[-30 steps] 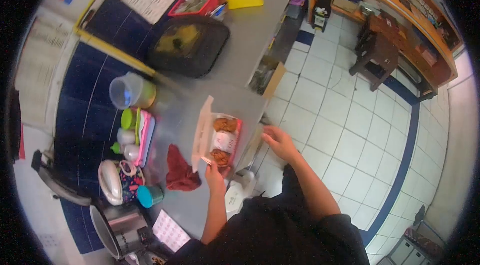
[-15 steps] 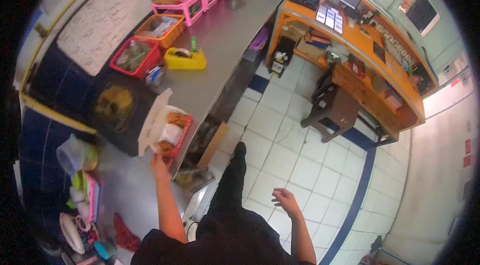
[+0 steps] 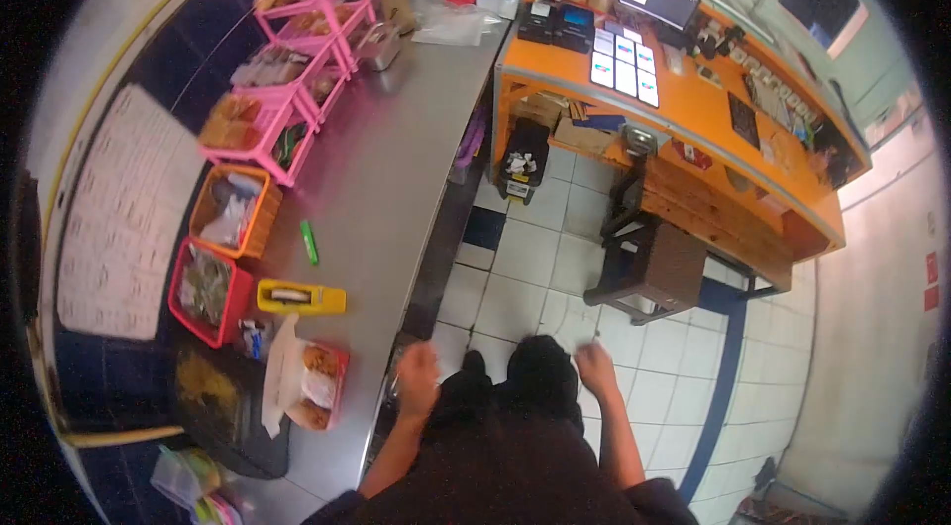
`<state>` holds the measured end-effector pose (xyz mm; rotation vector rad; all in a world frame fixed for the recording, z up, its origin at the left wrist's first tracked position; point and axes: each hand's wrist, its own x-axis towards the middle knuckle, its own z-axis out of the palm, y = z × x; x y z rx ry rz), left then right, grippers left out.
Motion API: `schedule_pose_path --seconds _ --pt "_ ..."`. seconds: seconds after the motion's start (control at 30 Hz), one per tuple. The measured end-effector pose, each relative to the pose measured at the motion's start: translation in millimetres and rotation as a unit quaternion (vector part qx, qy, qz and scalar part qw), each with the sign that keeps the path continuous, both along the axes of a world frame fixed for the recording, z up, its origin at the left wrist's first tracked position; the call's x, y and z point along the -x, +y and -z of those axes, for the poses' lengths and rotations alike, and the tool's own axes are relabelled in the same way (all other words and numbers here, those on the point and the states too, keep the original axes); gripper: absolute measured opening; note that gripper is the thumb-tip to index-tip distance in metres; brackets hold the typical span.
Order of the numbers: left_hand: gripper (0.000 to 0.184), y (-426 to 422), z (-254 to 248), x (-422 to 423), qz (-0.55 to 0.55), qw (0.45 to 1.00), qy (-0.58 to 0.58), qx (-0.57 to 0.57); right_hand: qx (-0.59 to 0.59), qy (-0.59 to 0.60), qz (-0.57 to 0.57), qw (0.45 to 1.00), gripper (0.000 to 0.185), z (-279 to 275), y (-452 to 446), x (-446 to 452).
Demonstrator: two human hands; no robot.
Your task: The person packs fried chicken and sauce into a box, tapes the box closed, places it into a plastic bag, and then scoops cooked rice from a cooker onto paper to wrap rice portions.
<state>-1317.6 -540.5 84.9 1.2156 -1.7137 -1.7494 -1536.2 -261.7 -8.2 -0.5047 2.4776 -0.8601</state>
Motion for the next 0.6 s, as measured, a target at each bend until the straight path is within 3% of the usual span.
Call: schedule_pose_path --seconds 0.03,0.07,0.13,0.17,0.2,0.27,0.3,0.33,0.37,0.4,0.43,0.47,0.5,0.6 --pt "0.020 -3.7 48.4 38.9 0.072 0.996 0.010 -0.058 0.113 -0.007 0.013 0.993 0.030 -26.4 -56.9 24.4" --pt "0.036 4.0 79.5 85.9 0.085 0.985 0.118 -0.095 0.217 0.017 0.019 0.976 0.027 -38.7 -109.6 46.5" --pt "0.049 -6.3 74.1 173.4 0.126 0.940 0.047 -0.314 0.240 0.088 -0.073 0.964 0.035 -95.1 -192.4 84.2" --pt "0.049 -13.2 65.5 212.6 0.125 0.943 0.046 -0.306 0.269 0.139 -0.125 0.945 0.038 -118.9 -221.4 95.2" --pt "0.053 -20.5 52.7 249.5 0.127 0.856 0.233 -0.444 0.296 0.188 -0.175 0.920 0.040 -130.5 -242.1 114.1" --pt "0.058 -48.2 31.0 319.0 0.120 0.719 0.407 -0.550 0.281 0.233 -0.215 0.906 0.044 -107.4 -257.6 170.8" --pt "0.070 -64.5 19.8 346.4 0.129 0.760 0.345 -0.535 0.254 0.272 -0.257 0.892 0.047 -90.0 -259.0 197.5" --pt "0.082 -82.2 11.6 371.7 0.138 0.796 0.284 -0.516 0.189 0.251 -0.260 0.913 0.053 -69.3 -260.7 234.4" --pt "0.085 -101.7 24.2 386.9 0.143 0.784 0.280 -0.535 0.124 0.235 -0.262 0.928 0.059 -41.1 -263.5 283.7" --pt "0.085 -117.3 19.2 398.4 0.135 0.788 0.273 -0.535 0.024 0.093 -0.285 0.954 0.059 12.3 -259.3 331.5" --pt "0.084 -137.1 13.7 414.4 0.099 0.890 0.220 -0.388 -0.076 -0.057 -0.298 0.950 0.061 55.6 -244.6 371.2" --pt "0.083 -157.0 8.0 430.7 0.056 0.963 0.118 -0.235 -0.191 -0.077 -0.278 0.938 0.065 43.7 -232.3 421.7" --pt "0.080 -179.4 24.2 435.2 0.005 0.994 0.034 -0.101 -0.126 -0.061 -0.255 0.957 0.060 84.0 -226.5 446.5" --pt "0.070 -249.4 133.9 422.3 -0.159 0.972 -0.111 0.134 -0.037 0.000 -0.215 0.976 0.049 50.6 -279.4 495.3"
